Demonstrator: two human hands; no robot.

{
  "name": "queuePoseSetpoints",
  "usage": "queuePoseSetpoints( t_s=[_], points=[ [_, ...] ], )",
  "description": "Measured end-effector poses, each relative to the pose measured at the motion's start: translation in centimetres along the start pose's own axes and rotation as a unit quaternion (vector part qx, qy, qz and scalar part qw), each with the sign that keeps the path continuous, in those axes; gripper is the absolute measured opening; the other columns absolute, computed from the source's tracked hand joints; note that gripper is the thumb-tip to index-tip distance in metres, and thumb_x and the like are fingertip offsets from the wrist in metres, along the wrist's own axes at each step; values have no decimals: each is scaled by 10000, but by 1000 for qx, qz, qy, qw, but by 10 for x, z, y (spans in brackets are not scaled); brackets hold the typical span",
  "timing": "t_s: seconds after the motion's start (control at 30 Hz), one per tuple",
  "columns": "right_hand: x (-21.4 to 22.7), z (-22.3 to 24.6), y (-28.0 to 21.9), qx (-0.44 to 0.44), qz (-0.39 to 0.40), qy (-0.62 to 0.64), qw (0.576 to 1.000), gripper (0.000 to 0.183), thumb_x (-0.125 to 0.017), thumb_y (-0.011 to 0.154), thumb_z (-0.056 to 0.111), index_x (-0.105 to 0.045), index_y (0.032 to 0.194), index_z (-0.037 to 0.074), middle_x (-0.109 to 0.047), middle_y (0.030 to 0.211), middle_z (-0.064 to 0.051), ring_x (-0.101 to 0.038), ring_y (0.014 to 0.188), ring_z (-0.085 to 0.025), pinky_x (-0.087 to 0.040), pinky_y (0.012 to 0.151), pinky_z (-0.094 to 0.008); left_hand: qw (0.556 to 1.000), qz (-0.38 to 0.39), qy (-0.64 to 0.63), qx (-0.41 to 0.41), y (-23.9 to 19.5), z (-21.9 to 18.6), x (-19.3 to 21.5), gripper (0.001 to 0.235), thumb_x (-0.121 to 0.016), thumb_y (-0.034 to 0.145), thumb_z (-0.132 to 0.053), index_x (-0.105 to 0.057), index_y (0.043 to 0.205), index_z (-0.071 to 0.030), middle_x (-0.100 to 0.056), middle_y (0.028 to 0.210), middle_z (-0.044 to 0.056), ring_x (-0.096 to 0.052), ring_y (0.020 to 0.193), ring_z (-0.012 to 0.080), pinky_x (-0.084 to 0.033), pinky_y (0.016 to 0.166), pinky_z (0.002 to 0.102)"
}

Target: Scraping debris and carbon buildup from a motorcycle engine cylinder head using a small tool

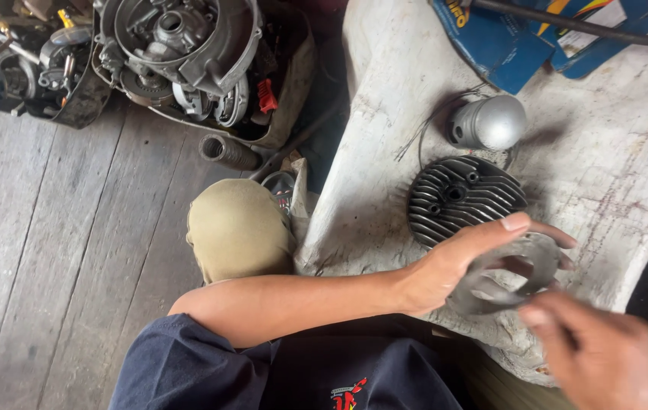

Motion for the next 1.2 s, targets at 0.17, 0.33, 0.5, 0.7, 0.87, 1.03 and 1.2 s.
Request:
queuePoseSetpoints(
  t_s=[0.17,0.33,0.5,0.7,0.87,1.03,1.2],
  points=[
    [20,7,7,76,-22,6,997,279,-575,1011,382,-764,897,210,-538,454,-65,-463,403,-219,-371,478,-387,986,-56,153,45,-7,-10,-8,508,-488,1153,-532,-627,1397,-109,-729,1137,127,-564,902,141,-418,744,227],
    [-9,12,1,67,91,23,993,162,-633,920,408,-760,979,328,-768,695,13,-688,559,-242,-524,634,-388,989,-37,140,15,-7,-12,-8,565,-516,1121,-490,-594,1440,-30,-677,1313,129,-662,1177,224,-525,973,336],
    [15,14,5,59,19,70,996,220,-632,930,394,-714,865,200,-550,518,-15,-455,428,-166,-432,509,-350,979,-47,195,34,-6,-16,-15,588,-433,1090,-507,-585,1421,-47,-655,1316,130,-656,1120,222,-533,895,342],
    [-4,26,5,68,194,90,974,194,-645,898,485,-752,997,357,-774,682,-33,-698,578,-327,-522,597,-420,971,-71,228,21,-6,-26,-27,658,-437,1016,-528,-588,1400,-16,-676,1228,129,-660,1200,283,-540,937,343],
    [15,23,10,109,4,61,992,195,-623,934,420,-710,913,246,-707,655,32,-650,466,-193,-485,511,-405,979,-39,198,22,-6,-24,-32,700,-465,1001,-565,-558,1416,-10,-626,1352,187,-627,1205,254,-523,981,363],
    [14,27,12,76,114,71,988,254,-598,954,491,-684,887,261,-677,615,-51,-614,538,-301,-474,563,-439,975,-36,219,-13,-2,-27,-34,693,-413,1033,-532,-566,1393,41,-656,1308,208,-635,1216,291,-529,1004,399],
    [34,34,18,89,11,100,991,211,-645,949,389,-705,861,207,-647,572,-56,-539,449,-251,-430,507,-427,976,-4,217,-35,2,-31,-50,695,-421,1037,-555,-581,1366,35,-665,1289,195,-653,1144,272,-545,934,417]
  ],
)
Point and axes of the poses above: each hand's wrist, its own y-axis towards the middle knuckle, its own x-axis out of the back of the hand, z = x × y, the point moved 5 cm from there along y, towards the middle knuckle
